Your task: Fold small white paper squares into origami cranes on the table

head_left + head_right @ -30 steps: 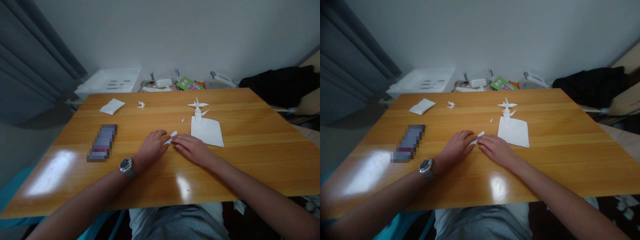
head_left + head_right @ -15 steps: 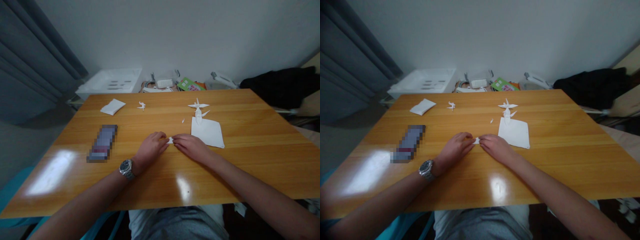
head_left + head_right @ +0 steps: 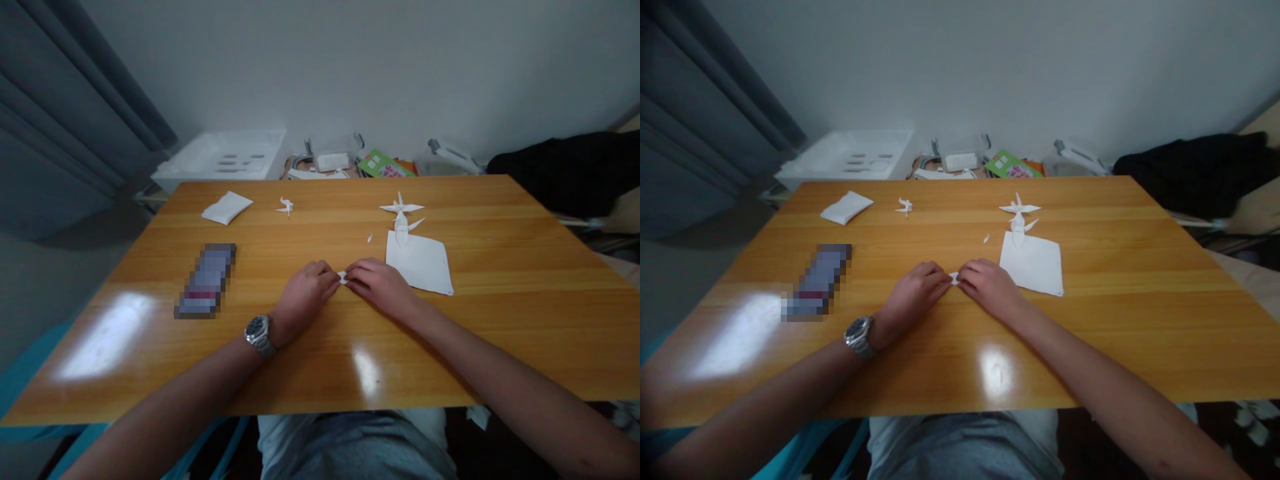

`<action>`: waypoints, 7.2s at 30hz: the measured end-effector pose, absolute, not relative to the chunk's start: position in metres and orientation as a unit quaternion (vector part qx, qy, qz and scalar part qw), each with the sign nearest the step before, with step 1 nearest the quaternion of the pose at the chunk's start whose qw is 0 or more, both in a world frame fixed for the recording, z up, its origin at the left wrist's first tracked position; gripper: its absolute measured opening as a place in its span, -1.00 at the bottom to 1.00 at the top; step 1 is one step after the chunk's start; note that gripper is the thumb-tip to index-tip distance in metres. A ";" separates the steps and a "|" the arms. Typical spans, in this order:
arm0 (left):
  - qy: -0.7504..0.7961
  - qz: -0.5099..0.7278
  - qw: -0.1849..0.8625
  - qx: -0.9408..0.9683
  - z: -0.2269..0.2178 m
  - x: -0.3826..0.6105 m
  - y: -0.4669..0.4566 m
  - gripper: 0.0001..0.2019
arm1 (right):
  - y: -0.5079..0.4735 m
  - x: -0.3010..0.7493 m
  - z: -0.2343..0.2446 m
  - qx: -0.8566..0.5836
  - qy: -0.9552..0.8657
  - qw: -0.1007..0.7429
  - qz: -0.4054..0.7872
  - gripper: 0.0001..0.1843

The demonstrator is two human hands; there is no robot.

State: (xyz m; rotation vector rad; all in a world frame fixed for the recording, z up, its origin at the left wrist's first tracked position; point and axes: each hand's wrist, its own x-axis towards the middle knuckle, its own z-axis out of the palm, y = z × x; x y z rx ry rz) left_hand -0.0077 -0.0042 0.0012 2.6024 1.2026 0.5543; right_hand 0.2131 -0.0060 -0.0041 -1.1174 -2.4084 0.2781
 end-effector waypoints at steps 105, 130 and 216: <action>0.350 0.185 0.125 0.910 0.000 -0.009 0.012 -0.79 | -0.001 0.217 -0.010 -0.402 -0.865 0.267 0.134 -0.84; 0.353 0.228 0.158 0.893 -0.005 -0.005 0.011 -0.86 | 0.000 0.217 -0.013 -0.418 -0.847 0.284 0.164 -0.85; 0.412 0.272 0.292 0.819 0.006 -0.016 0.013 -0.83 | -0.004 0.227 0.002 -0.350 -0.858 0.300 0.226 -0.74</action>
